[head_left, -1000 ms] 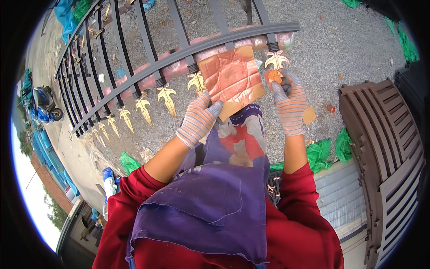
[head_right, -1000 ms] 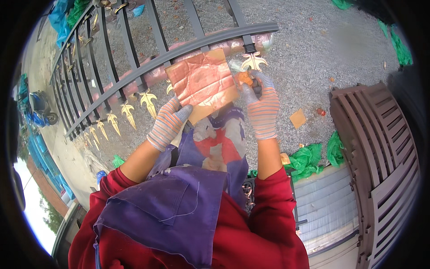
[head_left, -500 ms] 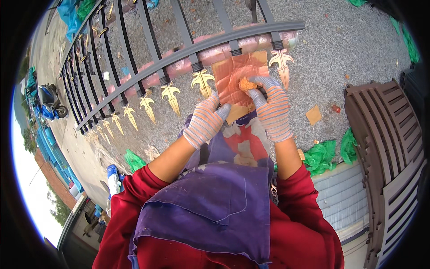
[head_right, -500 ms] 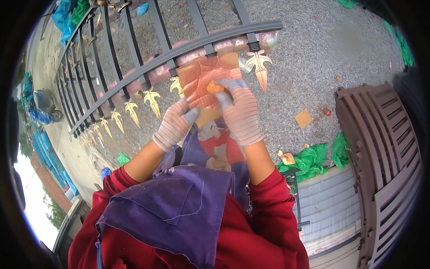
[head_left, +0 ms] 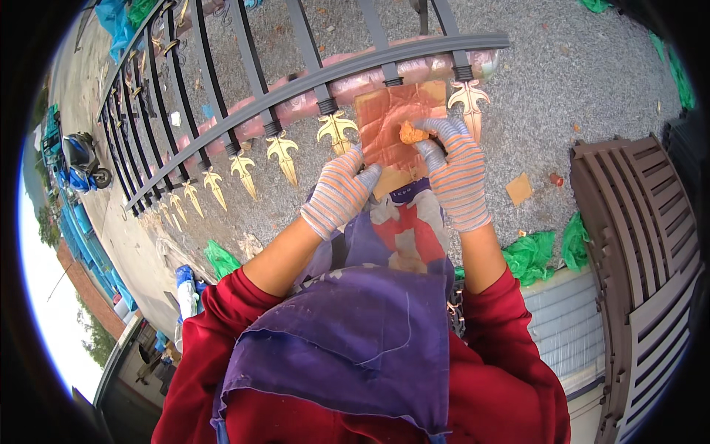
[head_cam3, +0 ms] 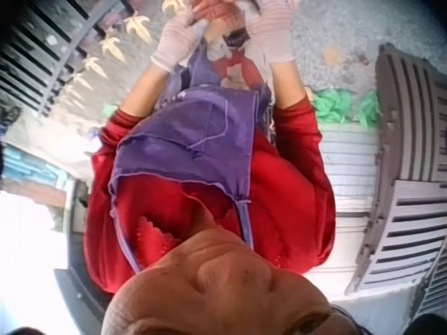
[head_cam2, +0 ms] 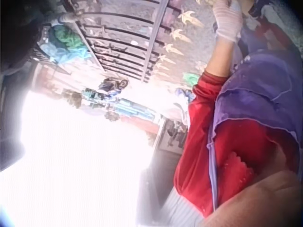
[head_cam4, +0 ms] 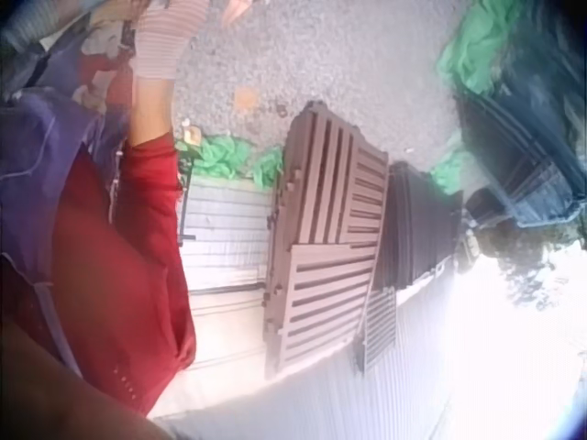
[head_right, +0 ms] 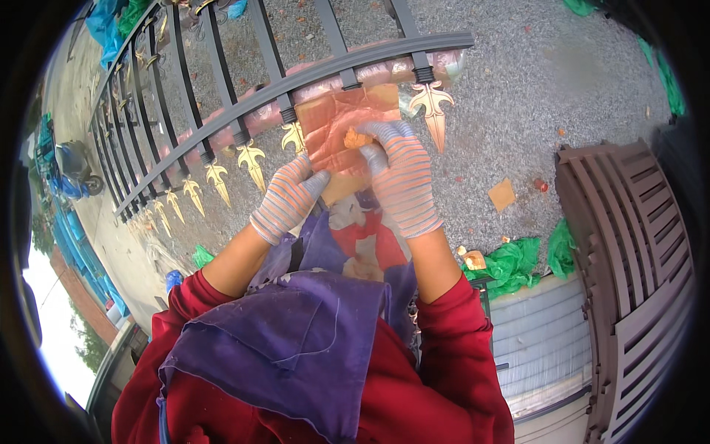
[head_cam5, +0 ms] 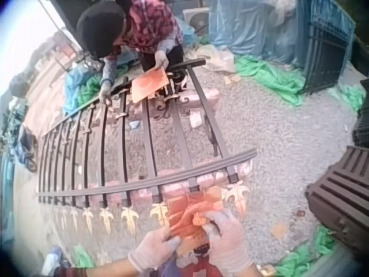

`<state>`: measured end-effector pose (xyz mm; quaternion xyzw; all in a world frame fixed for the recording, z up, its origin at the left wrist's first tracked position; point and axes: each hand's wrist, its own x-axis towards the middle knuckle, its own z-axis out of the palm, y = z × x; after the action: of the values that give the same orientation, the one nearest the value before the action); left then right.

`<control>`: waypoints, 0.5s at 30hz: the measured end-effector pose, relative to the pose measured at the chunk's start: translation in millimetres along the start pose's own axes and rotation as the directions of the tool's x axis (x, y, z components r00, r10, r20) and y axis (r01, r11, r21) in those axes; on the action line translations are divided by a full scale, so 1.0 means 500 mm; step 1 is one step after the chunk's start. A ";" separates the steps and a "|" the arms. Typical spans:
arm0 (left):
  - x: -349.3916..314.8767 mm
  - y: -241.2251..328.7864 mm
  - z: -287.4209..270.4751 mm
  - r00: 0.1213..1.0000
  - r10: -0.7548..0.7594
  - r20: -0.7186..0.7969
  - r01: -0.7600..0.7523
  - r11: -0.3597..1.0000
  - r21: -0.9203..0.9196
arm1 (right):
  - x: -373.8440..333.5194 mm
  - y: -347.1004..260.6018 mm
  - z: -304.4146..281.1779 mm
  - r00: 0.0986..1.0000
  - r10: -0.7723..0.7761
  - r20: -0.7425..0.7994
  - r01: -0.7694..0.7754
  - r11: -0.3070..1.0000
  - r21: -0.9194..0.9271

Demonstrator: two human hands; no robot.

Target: The person uses a small abrasive block to rub and polish decorative metal spearhead ornaments attached to a black metal gate. They hold a copper-colored sheet in the left hand and rub the ornaments one by one with the block in the right hand, moving along the gate's horizontal bar.

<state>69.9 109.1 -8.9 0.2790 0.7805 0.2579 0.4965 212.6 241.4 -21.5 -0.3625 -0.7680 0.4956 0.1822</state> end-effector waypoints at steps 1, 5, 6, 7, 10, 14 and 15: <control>0.002 0.009 -0.002 0.998 -0.065 0.025 0.066 0.998 -0.010 | 0.017 0.001 -0.004 0.997 -0.007 -0.071 0.008 1.000 0.023; 0.007 0.006 0.002 0.996 0.082 0.028 -0.082 0.997 -0.006 | 0.002 0.011 0.042 0.994 -0.066 -0.092 0.054 0.991 -0.122; 0.003 -0.001 -0.005 0.994 0.111 0.003 -0.111 0.994 0.024 | -0.019 0.011 0.044 0.999 -0.016 0.037 0.020 0.996 -0.087; -0.002 -0.010 -0.009 0.990 0.138 -0.006 -0.138 0.989 0.045 | -0.046 0.017 0.040 0.997 0.021 0.076 -0.012 0.993 -0.115; -0.001 -0.043 -0.033 0.998 0.056 -0.032 -0.053 0.996 0.068 | -0.096 0.063 0.005 0.997 0.046 0.065 -0.030 0.974 -0.223; 0.000 0.002 -0.034 0.986 -0.169 -0.005 0.162 0.948 -0.274 | -0.039 0.175 -0.063 0.930 0.249 -0.271 -0.295 0.945 -0.144; 0.004 0.000 -0.032 0.984 -0.179 0.003 0.172 0.943 -0.286 | -0.006 0.197 -0.071 0.942 0.165 -0.292 -0.242 0.938 -0.250</control>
<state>54.3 108.6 -4.0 0.1309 0.7624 0.3258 0.5435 274.2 285.9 -93.7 -0.5262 -0.7571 0.3440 0.1777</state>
